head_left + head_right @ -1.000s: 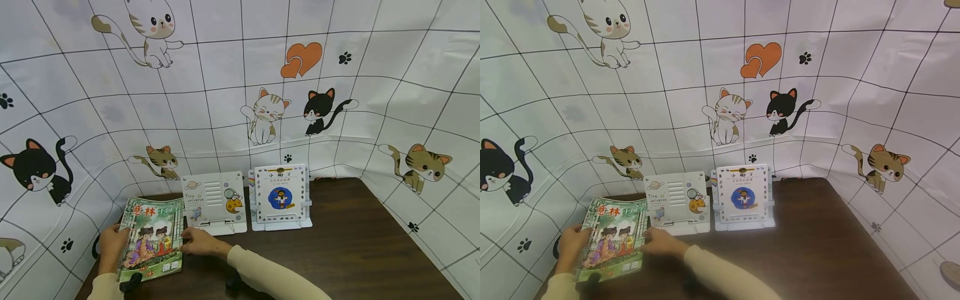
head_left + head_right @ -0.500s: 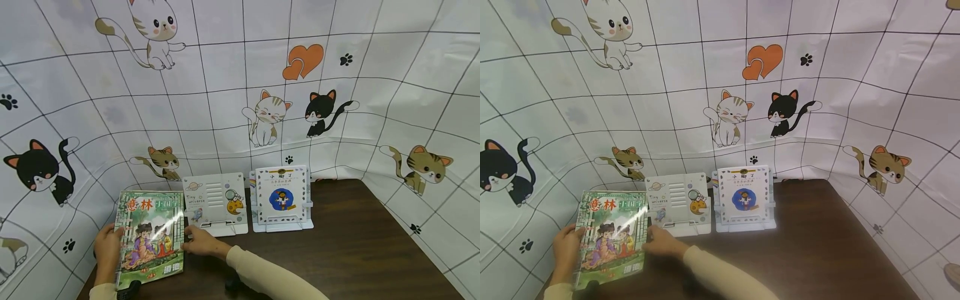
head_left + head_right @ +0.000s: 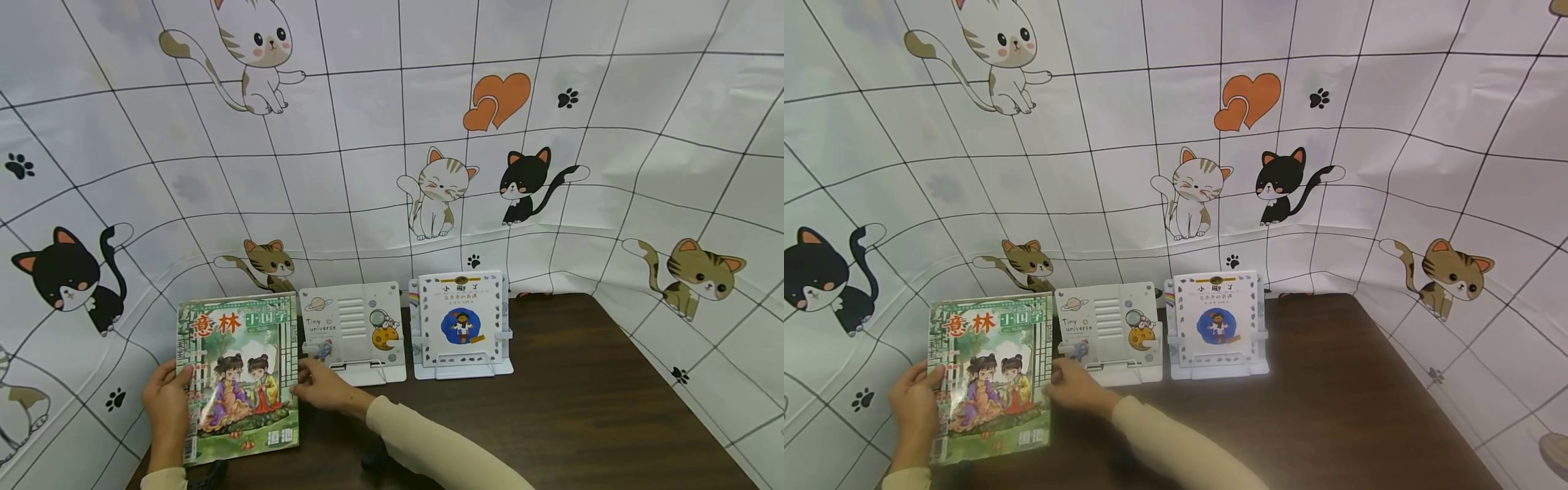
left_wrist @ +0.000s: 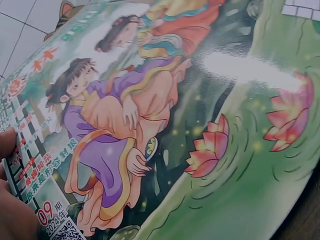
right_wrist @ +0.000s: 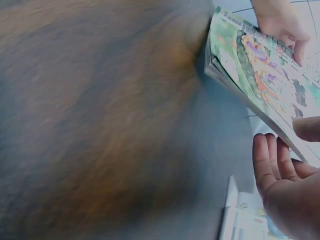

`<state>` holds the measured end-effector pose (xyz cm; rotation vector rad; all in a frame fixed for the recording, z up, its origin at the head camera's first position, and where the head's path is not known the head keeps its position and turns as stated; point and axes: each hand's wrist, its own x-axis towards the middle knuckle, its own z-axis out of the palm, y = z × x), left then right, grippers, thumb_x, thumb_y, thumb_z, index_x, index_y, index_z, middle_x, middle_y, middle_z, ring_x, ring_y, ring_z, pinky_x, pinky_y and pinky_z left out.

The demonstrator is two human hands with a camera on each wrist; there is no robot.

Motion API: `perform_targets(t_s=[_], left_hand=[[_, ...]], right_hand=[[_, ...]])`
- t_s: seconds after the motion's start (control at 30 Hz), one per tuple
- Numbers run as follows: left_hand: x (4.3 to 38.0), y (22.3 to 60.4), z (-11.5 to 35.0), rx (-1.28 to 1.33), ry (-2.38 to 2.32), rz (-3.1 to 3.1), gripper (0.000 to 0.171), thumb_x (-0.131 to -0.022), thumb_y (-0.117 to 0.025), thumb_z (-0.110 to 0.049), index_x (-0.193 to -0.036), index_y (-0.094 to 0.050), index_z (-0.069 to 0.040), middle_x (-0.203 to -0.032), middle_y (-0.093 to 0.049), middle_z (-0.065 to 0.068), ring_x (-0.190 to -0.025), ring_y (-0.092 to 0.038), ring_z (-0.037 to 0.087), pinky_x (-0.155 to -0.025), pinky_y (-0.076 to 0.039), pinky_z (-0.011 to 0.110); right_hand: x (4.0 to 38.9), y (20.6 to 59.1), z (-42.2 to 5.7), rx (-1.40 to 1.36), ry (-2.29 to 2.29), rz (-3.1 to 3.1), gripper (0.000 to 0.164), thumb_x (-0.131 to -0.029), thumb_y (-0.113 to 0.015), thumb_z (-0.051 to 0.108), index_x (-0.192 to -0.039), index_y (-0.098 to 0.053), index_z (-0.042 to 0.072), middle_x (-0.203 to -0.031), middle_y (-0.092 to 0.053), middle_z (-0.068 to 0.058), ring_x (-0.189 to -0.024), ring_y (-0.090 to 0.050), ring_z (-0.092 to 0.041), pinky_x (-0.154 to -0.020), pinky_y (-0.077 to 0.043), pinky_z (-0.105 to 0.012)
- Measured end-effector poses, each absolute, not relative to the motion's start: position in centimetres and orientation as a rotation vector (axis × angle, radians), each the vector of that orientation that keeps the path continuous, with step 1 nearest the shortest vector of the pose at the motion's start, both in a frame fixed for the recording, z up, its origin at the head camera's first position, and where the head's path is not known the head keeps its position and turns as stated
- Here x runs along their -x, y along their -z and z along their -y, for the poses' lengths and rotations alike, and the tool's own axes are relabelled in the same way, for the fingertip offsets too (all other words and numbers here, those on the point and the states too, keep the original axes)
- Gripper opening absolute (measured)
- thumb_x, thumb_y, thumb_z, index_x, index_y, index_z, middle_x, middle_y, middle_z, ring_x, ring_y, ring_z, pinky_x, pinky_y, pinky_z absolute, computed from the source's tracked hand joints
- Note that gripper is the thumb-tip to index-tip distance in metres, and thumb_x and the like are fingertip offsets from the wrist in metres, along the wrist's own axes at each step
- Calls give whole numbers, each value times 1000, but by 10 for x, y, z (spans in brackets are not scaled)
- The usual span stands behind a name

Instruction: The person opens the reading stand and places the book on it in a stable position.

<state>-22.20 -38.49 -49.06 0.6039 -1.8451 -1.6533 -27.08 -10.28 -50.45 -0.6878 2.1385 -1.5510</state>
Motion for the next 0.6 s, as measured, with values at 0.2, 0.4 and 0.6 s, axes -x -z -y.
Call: perform_targets(t_s=[0.2,0.4,0.6], left_hand=[[223,485,378,-531,1716,1666,13,-105,-66,-9,-118,-67,-12,-88,-69,-22,-77,-62,-1,-62,-48,12],[225,473,367,-460,1708,1608,17,-105,-65,-7,-121,-66,-11,-97,-67,-19,-87,-63,0,-71,-49,9],[231,452,352,-266,1859,1351,14,-98,-69,8,-103,-74,-4,-86,-78,-7,-72,-69,5,-64,-55,14]], right_hand=[[271,495,102,737,1577,-2201,39,-104,-69,10,-140,-58,0,-120,-66,-11,-108,-68,-19,-84,-60,-30],[276,482,92,792,1638,-2175,37,-103,-68,5,-138,-59,-2,-129,-67,-20,-115,-73,-31,-80,-63,-30],[286,464,73,918,1587,-2294,34,-105,-67,10,-137,-62,0,-123,-71,-17,-111,-74,-28,-90,-61,-29]])
